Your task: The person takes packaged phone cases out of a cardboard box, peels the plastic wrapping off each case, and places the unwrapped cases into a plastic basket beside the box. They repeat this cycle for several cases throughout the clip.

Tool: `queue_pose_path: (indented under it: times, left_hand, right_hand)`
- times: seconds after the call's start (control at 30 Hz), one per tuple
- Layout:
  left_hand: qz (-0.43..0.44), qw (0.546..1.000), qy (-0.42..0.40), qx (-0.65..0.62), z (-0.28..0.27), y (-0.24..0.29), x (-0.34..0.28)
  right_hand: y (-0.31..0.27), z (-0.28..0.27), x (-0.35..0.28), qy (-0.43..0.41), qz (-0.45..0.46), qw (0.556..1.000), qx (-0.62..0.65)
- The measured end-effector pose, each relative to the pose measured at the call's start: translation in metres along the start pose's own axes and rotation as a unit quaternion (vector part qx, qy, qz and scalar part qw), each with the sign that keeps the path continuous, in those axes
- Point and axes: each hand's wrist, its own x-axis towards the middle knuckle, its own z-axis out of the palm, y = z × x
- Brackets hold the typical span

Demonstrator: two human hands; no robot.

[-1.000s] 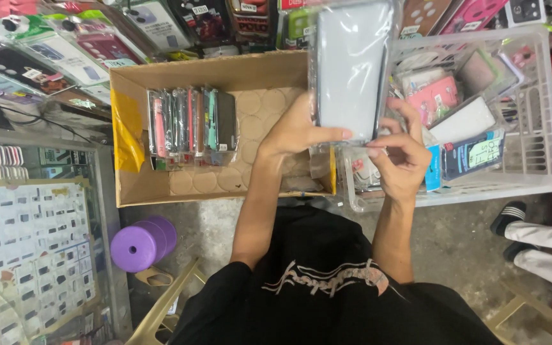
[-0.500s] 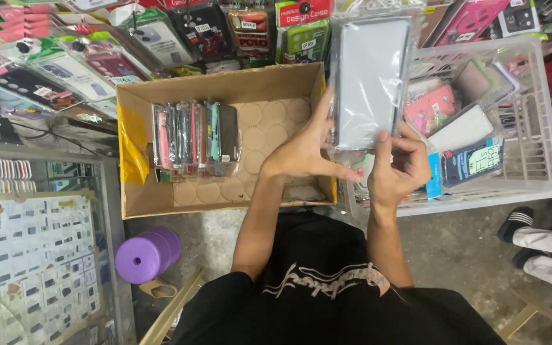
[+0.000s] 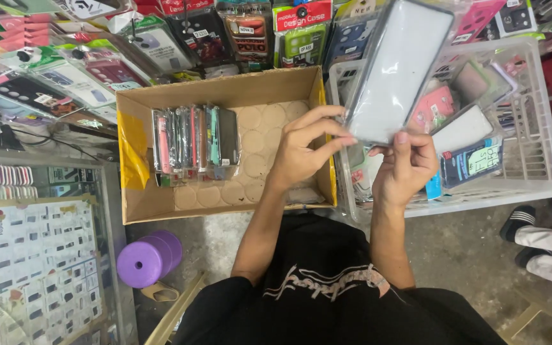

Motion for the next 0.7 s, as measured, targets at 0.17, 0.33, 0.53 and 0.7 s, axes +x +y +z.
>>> queue_pose_path:
  times: [0.17,0.33,0.53,0.7]
  left_hand:
    - [-0.013,0.997,0.065,-0.042,0.009,-0.008,-0.007]
    - [-0.072,0.973,0.116,-0.187,0.027,-0.035,-0.02]
    - [-0.146,0.935,0.051,-0.318,0.018,-0.004,-0.004]
    - [-0.157,0.95,0.023,-0.268,0.017,-0.01,-0.009]
  right_hand:
    - [-0.018,0.025,0.002,-0.031,-0.01,0.999,0.018]
    - [-0.013,0.027,-0.001,-0.05,-0.05,0.997,-0.01]
    - [-0.001,0.015,-0.009,-0.054,-0.091,0.991,-0.086]
    - [-0.013,0.032,-0.009,-0.053,-0.081,0.986,-0.137]
